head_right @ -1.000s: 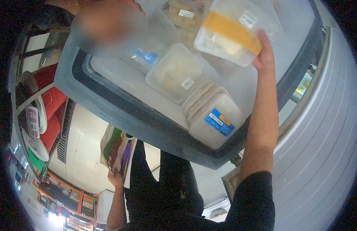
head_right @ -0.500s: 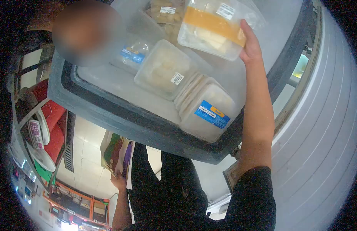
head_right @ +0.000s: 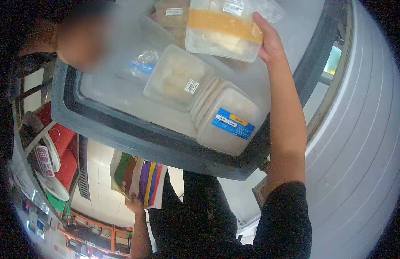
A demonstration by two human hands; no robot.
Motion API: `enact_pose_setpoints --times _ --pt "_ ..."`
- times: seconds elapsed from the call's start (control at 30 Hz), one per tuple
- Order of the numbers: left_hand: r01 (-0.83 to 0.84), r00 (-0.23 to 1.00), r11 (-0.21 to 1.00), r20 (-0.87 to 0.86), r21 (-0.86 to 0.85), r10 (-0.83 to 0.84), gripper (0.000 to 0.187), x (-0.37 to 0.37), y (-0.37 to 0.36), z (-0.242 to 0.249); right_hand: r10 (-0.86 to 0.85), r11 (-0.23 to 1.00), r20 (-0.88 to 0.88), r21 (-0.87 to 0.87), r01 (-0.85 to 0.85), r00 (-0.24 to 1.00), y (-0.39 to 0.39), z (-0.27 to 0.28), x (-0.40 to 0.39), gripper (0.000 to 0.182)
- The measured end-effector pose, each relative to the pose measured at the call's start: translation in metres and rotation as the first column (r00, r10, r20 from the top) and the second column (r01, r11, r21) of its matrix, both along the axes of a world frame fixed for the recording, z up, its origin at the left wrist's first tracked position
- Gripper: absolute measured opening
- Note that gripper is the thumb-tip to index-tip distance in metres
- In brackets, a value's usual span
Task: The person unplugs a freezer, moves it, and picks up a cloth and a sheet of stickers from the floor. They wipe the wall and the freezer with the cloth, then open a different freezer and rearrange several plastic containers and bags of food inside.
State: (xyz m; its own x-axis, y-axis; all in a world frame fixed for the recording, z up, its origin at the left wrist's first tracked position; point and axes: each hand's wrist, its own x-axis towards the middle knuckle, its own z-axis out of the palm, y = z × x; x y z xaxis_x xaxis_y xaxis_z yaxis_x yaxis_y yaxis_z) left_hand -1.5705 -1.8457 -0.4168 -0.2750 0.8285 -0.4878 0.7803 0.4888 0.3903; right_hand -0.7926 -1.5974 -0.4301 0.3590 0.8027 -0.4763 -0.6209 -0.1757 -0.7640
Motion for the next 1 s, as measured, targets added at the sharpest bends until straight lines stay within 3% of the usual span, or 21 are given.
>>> enact_pose_setpoints --times 0.13,0.23,0.3,0.33,0.43,0.57,0.6,0.63,0.67,0.73,0.77,0.8,0.83,0.9,0.93,1.0 --pt "-0.027 1.000 0.999 -0.014 -0.034 0.026 0.037 0.003 0.011 0.004 0.039 0.999 0.015 -0.015 -0.039 0.999 0.004 0.001 -0.003 0.044" --pt "0.078 0.997 0.997 0.023 0.013 -0.079 0.038 0.003 0.014 0.003 0.083 0.996 0.007 -0.027 -0.083 0.997 0.011 0.001 -0.009 0.045" --pt "-0.122 0.992 0.990 0.013 -0.073 0.123 0.037 0.016 0.020 0.007 0.114 0.993 -0.003 -0.032 -0.114 0.993 0.016 0.000 -0.014 0.043" --pt "-0.120 0.993 0.990 0.013 -0.070 0.121 0.037 0.016 0.020 0.006 0.160 0.986 0.013 -0.055 -0.159 0.987 0.019 0.000 -0.016 0.044" --pt "-0.078 0.996 0.997 0.041 -0.011 0.078 0.037 0.010 0.012 -0.001 0.242 0.963 0.078 -0.139 -0.230 0.967 0.028 -0.001 -0.030 0.044" --pt "0.164 0.976 0.986 0.140 0.037 -0.168 0.041 0.013 0.017 0.003 0.442 0.890 0.288 -0.257 -0.376 0.849 0.037 0.003 -0.076 0.047" --pt "0.085 0.980 0.995 0.177 0.045 -0.092 0.043 0.002 0.007 -0.015 0.515 0.855 0.308 -0.248 -0.455 0.800 0.038 -0.003 -0.084 0.049" --pt "0.066 0.992 0.997 0.108 0.036 -0.070 0.042 -0.009 -0.001 -0.025 0.634 0.772 0.396 -0.378 -0.511 0.664 0.036 -0.025 -0.089 0.054" --pt "0.120 0.991 0.987 0.051 0.111 -0.126 0.039 0.034 0.019 -0.003 0.740 0.672 0.444 -0.514 -0.533 0.504 0.037 -0.042 -0.091 0.059" --pt "0.012 0.997 1.000 0.080 0.024 -0.014 0.037 0.006 0.001 -0.021 0.783 0.622 0.310 -0.341 -0.705 0.540 0.032 -0.032 -0.108 0.055" --pt "0.096 0.990 0.989 0.091 0.115 -0.106 0.036 0.017 0.007 -0.016 0.856 0.500 0.380 -0.439 -0.747 0.350 0.035 -0.029 -0.110 0.058" --pt "0.233 0.966 0.972 0.110 0.013 -0.233 0.051 0.012 0.013 -0.010 0.896 0.376 0.420 -0.543 -0.751 0.145 0.035 -0.029 -0.111 0.061" --pt "0.097 0.975 0.994 0.195 0.055 -0.106 0.050 -0.009 -0.002 -0.029 0.886 0.397 0.437 -0.546 -0.738 0.154 0.032 -0.031 -0.114 0.061" --pt "-0.026 0.956 0.995 0.292 0.092 -0.003 0.049 -0.009 0.004 -0.040 0.767 0.436 0.638 -0.599 -0.672 -0.070 0.026 -0.037 -0.119 0.058" --pt "0.056 0.978 0.998 0.200 0.028 -0.060 0.046 -0.008 0.004 -0.029 0.759 0.456 0.648 -0.597 -0.660 -0.062 0.025 -0.039 -0.118 0.058" --pt "0.147 0.983 0.989 0.114 -0.031 -0.142 0.043 -0.004 0.010 -0.026 0.835 0.263 0.505 -0.714 -0.649 -0.217 0.023 -0.038 -0.114 0.057"
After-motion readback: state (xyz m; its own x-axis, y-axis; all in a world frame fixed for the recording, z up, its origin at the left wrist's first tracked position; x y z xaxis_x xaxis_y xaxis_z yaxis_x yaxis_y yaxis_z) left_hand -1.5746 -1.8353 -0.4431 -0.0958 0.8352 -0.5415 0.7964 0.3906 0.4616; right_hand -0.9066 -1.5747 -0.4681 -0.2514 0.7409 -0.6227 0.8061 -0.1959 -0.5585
